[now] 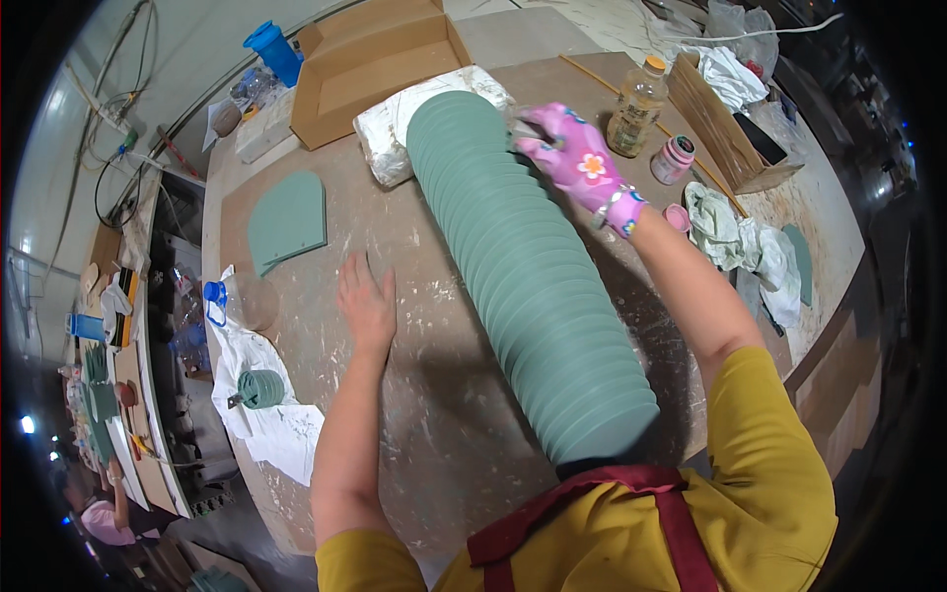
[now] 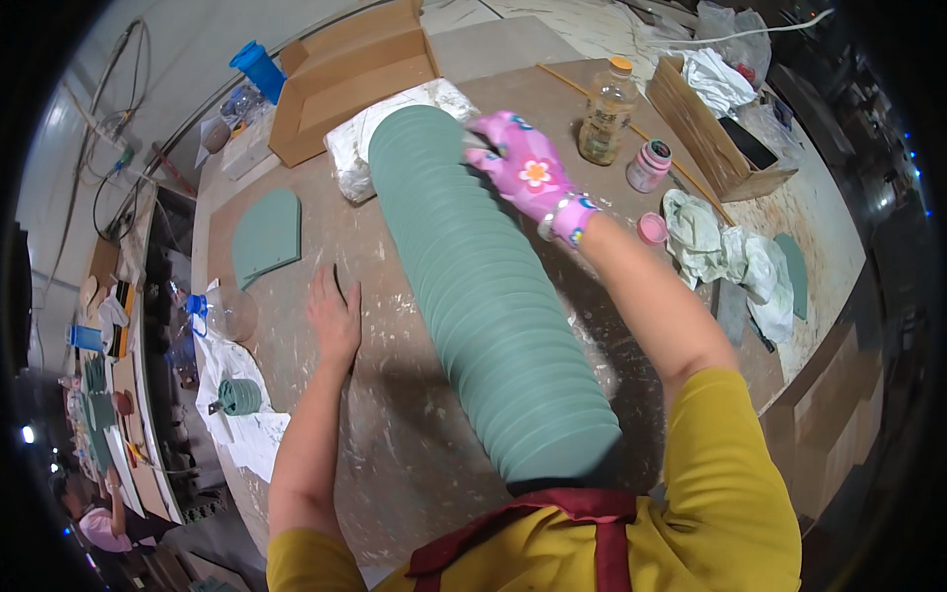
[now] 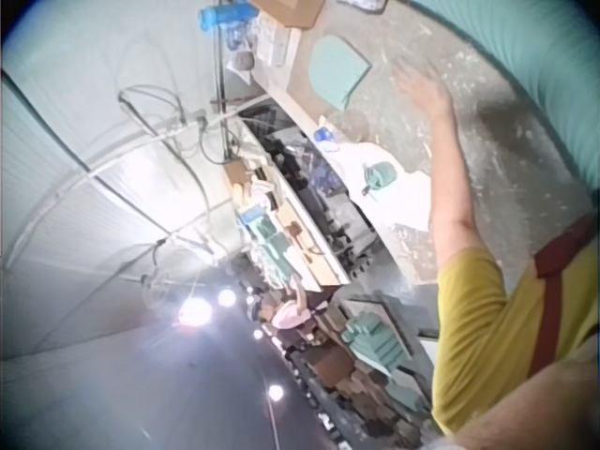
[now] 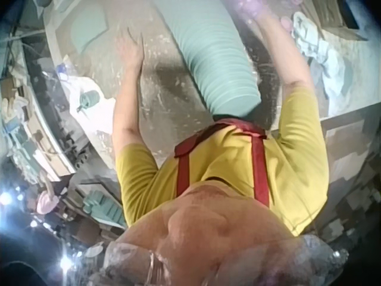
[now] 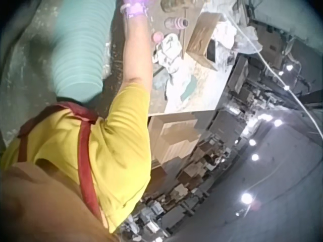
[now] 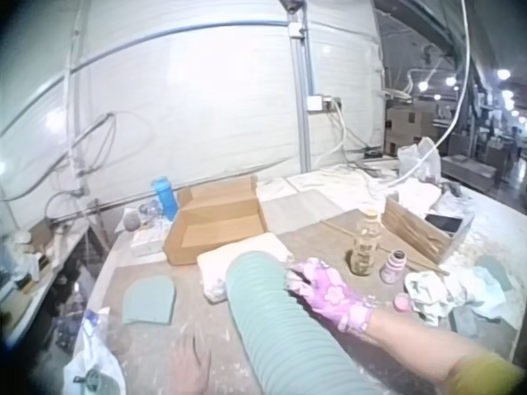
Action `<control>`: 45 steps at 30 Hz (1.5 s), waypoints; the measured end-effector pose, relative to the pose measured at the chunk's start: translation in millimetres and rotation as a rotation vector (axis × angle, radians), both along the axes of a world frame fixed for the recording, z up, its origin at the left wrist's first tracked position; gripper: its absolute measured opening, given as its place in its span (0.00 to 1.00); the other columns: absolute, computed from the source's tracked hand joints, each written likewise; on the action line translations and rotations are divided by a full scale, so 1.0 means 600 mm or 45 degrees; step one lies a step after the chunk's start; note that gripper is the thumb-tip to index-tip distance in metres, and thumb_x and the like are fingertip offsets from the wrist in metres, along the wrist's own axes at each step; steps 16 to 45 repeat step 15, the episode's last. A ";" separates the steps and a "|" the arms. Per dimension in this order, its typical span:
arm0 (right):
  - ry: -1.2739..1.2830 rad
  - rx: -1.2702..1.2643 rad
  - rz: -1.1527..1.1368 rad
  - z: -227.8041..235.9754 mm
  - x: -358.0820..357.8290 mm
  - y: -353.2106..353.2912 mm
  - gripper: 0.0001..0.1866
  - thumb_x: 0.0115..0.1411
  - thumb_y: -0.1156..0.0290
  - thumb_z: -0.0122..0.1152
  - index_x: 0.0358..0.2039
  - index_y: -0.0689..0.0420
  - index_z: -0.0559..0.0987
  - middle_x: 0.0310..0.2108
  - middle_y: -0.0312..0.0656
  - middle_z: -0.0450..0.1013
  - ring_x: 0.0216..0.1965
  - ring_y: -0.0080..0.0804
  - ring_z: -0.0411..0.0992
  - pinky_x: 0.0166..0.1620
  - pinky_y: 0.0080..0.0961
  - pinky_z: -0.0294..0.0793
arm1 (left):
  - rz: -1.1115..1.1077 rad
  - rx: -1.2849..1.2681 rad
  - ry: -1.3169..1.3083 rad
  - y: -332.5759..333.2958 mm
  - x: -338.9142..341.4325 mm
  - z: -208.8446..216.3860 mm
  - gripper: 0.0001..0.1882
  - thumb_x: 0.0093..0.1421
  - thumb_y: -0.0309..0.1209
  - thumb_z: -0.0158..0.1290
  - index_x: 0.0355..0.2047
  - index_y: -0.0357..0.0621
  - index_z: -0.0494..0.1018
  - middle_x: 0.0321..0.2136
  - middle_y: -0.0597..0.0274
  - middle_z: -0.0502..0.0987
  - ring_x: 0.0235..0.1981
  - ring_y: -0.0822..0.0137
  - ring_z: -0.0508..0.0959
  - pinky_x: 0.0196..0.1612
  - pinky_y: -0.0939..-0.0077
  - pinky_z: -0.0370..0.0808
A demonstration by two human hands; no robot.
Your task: The person cleans a large, ribbed, green ceramic object using a cloth, then uses a small tool to scrape the edges of another ceramic piece.
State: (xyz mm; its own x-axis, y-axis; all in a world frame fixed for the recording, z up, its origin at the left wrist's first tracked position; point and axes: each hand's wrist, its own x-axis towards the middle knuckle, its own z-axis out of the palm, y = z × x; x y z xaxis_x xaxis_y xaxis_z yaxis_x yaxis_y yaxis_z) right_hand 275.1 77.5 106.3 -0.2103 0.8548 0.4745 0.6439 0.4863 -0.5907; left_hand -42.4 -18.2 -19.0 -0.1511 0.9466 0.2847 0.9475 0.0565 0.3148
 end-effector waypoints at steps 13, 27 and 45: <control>-1.201 0.415 0.681 0.067 -0.195 -0.001 0.17 0.50 0.74 0.57 0.43 0.53 0.77 0.32 0.46 0.76 0.37 0.44 0.77 0.39 0.35 0.78 | -0.062 0.027 -0.103 0.010 -0.016 -0.023 0.34 0.61 0.45 0.50 0.61 0.38 0.57 0.61 0.47 0.59 0.63 0.45 0.57 0.64 0.51 0.51; -1.376 0.055 0.561 0.047 -0.230 0.016 0.18 0.53 0.71 0.57 0.47 0.49 0.78 0.38 0.46 0.78 0.39 0.44 0.78 0.41 0.39 0.79 | -0.044 -0.016 -0.131 0.009 -0.013 -0.021 0.35 0.60 0.45 0.52 0.62 0.39 0.57 0.62 0.47 0.59 0.63 0.45 0.55 0.64 0.51 0.50; -1.376 0.055 0.561 0.047 -0.230 0.016 0.18 0.53 0.71 0.57 0.47 0.49 0.78 0.38 0.46 0.78 0.39 0.44 0.78 0.41 0.39 0.79 | -0.044 -0.016 -0.131 0.009 -0.013 -0.021 0.35 0.60 0.45 0.52 0.62 0.39 0.57 0.62 0.47 0.59 0.63 0.45 0.55 0.64 0.51 0.50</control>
